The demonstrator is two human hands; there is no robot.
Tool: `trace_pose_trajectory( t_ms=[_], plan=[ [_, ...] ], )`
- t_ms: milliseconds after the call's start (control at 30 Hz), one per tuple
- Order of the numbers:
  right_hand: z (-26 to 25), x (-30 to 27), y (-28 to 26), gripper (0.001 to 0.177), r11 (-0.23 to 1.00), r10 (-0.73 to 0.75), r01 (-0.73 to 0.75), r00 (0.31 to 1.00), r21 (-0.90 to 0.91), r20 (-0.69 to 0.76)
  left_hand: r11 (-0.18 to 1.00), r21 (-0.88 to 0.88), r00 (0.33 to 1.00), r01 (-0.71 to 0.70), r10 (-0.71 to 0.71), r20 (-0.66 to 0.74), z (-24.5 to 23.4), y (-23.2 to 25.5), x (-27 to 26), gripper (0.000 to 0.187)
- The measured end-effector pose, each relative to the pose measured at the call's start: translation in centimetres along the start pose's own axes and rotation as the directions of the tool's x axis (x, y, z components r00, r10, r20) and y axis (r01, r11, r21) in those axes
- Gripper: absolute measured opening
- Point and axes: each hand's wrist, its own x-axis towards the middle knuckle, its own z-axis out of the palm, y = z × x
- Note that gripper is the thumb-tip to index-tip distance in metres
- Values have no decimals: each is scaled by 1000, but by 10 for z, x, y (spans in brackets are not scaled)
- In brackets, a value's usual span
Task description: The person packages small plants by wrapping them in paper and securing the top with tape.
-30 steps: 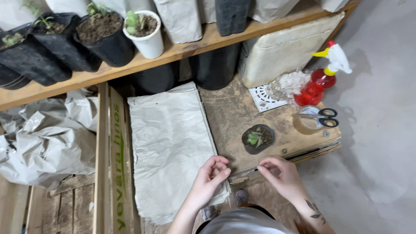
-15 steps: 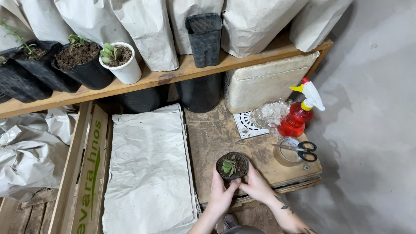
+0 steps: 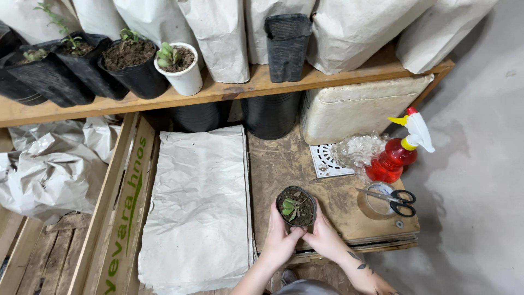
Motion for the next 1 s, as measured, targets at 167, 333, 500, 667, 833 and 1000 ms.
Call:
trace_pose_trajectory(
  t_ms=[167,333,500,667,833,1000],
  plan=[
    [17,14,-6,120,1000,19,-20,999,19,45,999,-17,996,-35,33,-77,-22,32,-11,97],
    [47,33,-53,104,987,-127,124,992,107,26,995,40,973,-87,93,-213,-44,35,-26,93],
    [85,48,-74,107,993,-67,59,995,-98,-79,996,57,954,-62,76,-291,-76,55,-50,95],
    [117,50,-148,95,990,-90,86,995,110,32,997,-9,956,-82,76,-283,-126,83,-80,97],
    [157,55,-212,90,972,-182,162,977,172,112,997,-2,966,-74,71,-250,-194,139,-133,110],
    [229,54,-307,80,946,-279,212,919,247,280,998,-23,998,-64,64,-7,-294,182,-195,122]
  ],
)
